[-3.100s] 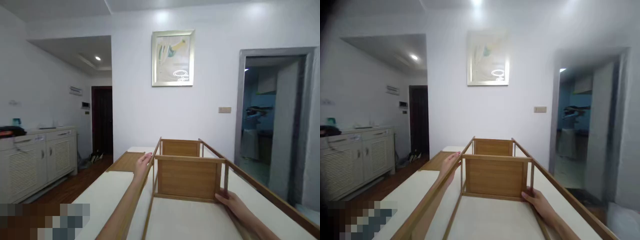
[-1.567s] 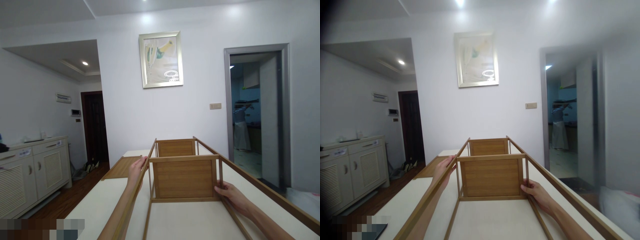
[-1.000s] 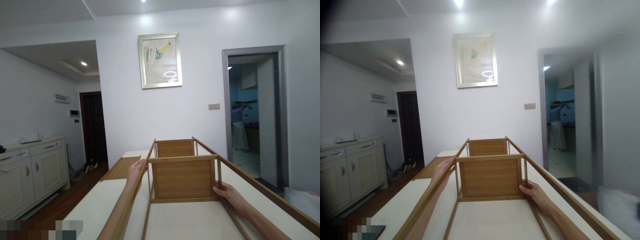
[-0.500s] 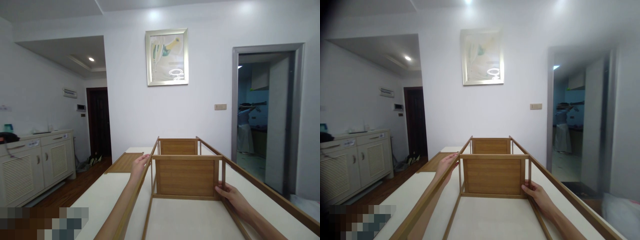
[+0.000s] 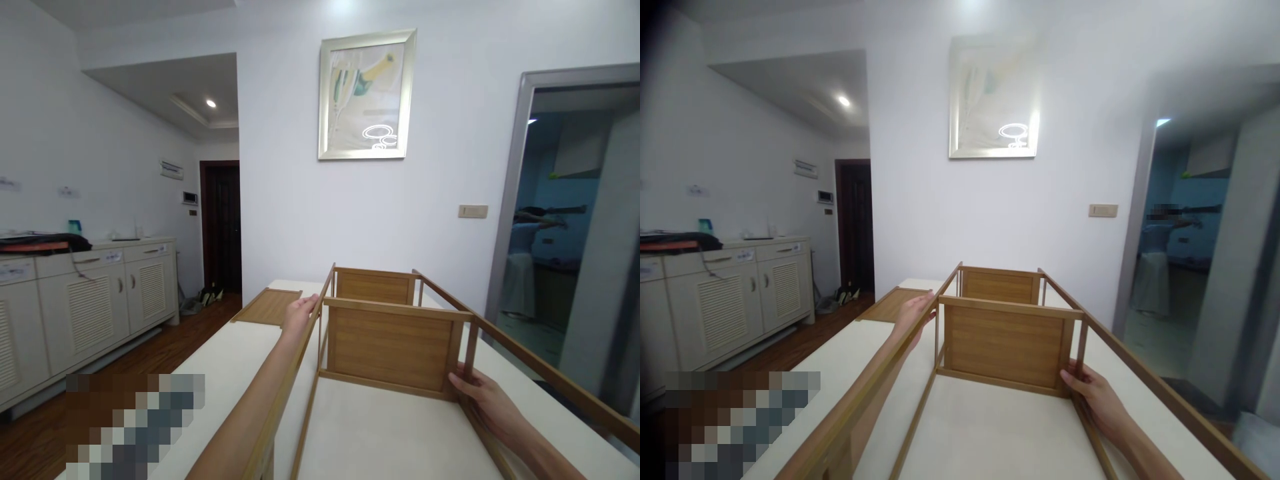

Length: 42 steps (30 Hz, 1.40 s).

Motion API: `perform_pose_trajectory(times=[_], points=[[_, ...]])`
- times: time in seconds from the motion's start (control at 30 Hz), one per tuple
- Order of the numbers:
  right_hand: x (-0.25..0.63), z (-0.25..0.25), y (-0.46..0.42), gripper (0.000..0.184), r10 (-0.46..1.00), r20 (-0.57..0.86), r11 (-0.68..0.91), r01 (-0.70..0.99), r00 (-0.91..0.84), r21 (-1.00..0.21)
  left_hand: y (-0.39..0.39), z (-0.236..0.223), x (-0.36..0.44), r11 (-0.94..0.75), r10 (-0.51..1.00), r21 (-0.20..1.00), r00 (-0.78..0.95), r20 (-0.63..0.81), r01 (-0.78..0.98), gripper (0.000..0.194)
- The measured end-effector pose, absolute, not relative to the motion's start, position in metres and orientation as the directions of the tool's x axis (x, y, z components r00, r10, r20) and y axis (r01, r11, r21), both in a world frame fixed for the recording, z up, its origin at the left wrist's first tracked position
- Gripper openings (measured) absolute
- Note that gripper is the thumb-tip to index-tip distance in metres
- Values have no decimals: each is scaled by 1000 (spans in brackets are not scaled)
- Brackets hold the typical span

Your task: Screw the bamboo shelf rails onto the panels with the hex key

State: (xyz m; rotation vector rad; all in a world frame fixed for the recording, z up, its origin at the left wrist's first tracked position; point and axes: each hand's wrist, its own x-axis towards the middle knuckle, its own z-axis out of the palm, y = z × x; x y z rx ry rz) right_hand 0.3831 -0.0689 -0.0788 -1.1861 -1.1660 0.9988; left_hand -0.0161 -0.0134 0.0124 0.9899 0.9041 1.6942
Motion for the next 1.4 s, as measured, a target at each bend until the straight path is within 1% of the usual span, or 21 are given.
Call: perform_pose_trajectory(times=[0.13, 0.27, 0.5, 0.67, 0.83, 1.0, 1.13, 1.27, 1.4], points=[[380, -71, -74, 37, 993, 102, 103, -23, 57, -994, -11, 11, -18, -298, 942, 894, -257, 218, -334, 36], [378, -69, -76, 36, 994, 94, 97, -60, 50, -994, -5, 8, -20, -321, 935, 888, -261, 241, -328, 33], [378, -72, -79, 33, 990, 141, 138, -123, -10, -983, -8, 10, -23, -335, 935, 884, -230, 269, -325, 35], [376, -69, -82, 33, 989, 147, 145, -100, -10, -984, -13, 10, -23, -328, 937, 896, -226, 268, -299, 43], [374, -69, -84, 40, 986, 165, 165, -80, 16, -983, -13, 8, -22, -326, 936, 912, -221, 274, -248, 49], [375, -70, -83, 45, 981, 188, 191, -50, 53, -980, -10, 8, -25, -360, 917, 913, -255, 307, -194, 47], [376, -72, -82, 40, 980, 191, 195, -76, 58, -978, -11, 8, -25, -398, 898, 901, -275, 345, -172, 44], [377, -75, -80, 37, 981, 182, 188, -95, 71, -977, -11, 8, -25, -426, 883, 888, -293, 366, -175, 40], [377, -76, -79, 38, 980, 189, 194, -86, 65, -977, -11, 8, -24, -426, 880, 880, -320, 349, -210, 39]])
